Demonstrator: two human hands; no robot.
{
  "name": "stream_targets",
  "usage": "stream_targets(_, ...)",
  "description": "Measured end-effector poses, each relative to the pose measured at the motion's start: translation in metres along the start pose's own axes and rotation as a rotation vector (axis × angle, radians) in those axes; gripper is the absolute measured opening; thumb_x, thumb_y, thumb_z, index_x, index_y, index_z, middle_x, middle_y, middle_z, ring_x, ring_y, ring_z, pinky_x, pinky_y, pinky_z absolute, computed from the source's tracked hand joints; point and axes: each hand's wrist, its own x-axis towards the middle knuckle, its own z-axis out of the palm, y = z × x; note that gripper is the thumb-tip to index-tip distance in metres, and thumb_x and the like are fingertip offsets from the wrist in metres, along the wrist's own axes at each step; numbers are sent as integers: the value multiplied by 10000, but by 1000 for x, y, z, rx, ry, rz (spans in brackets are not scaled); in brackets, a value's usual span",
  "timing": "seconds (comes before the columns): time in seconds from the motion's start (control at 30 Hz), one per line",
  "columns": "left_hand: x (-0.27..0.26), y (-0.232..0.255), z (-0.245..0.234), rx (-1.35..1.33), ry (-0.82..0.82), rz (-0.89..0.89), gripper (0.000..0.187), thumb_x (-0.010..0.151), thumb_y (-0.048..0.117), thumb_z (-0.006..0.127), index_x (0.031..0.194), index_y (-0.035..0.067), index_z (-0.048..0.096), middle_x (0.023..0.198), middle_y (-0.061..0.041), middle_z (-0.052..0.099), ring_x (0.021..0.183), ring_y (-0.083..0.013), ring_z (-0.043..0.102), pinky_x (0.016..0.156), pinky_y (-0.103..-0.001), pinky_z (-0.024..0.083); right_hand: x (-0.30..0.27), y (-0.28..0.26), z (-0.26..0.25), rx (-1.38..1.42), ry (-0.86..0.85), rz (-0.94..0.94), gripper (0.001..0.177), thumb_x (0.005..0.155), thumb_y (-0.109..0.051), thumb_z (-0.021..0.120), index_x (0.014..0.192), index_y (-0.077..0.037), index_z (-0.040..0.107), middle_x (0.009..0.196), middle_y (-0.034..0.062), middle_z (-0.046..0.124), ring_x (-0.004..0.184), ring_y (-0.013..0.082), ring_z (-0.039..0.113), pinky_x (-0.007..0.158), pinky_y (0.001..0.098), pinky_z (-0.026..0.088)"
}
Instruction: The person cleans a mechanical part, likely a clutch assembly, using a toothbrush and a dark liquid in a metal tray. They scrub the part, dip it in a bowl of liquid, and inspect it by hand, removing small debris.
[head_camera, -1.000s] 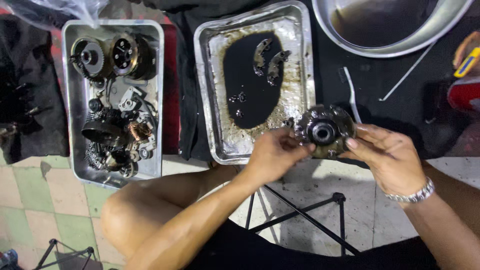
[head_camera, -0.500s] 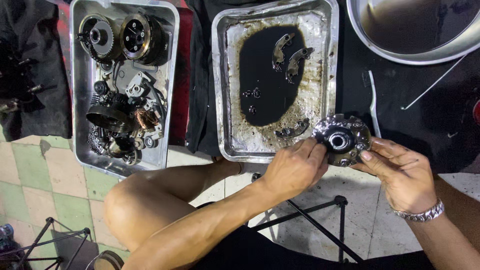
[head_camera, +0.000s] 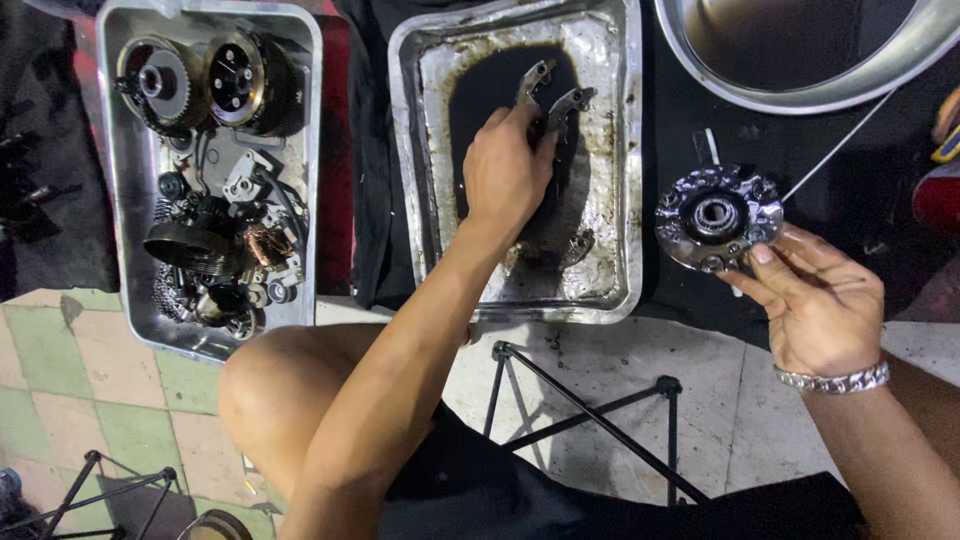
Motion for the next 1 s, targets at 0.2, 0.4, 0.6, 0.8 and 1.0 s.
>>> stream_targets(0.2,16,6,21,145,-65,13,334,782,260,825,924,-13,697,968,-217,707,851,-427,697,745,-518,551,1,-3,2,7,15,33,195,1021,81,592,1210,69,636,1205,186,705,1057,271,730,924,476,645)
stream_targets(0.4,19,-12,9,-149,-226,-249,356,771,295,856,1005,30,813,855,-137,778,812,-272,752,763,-362,566,-2,-9,4,0,6,30,220,1016,84,590,1234,83,620,1202,192,703,1057,274,729,921,481,641)
stream_targets(0.6,3,-36,-27,-806,-529,-502,347,845,218,810,1140,37,773,873,-1,762,719,-64,642,558,-218,427,-5,-12,10,-67,25,35,209,1014,89,590,1219,84,633,1195,198,698,1061,276,719,907,480,646)
stream_targets(0.8,-15,-45,-44,-1013,-604,-546,342,884,176,794,1180,14,737,909,-1,740,733,-71,632,556,-213,402,-6,-8,13,-51,-19,9,207,1006,89,582,1208,74,625,1196,201,691,1077,289,719,905,484,595)
stream_targets(1.0,-21,-53,-45,-1105,-651,-555,344,883,172,803,1175,6,731,899,3,708,751,-77,615,562,-221,403,-6,-11,15,-69,-42,23,215,1013,80,563,1216,67,631,1222,202,689,1087,295,720,913,487,589)
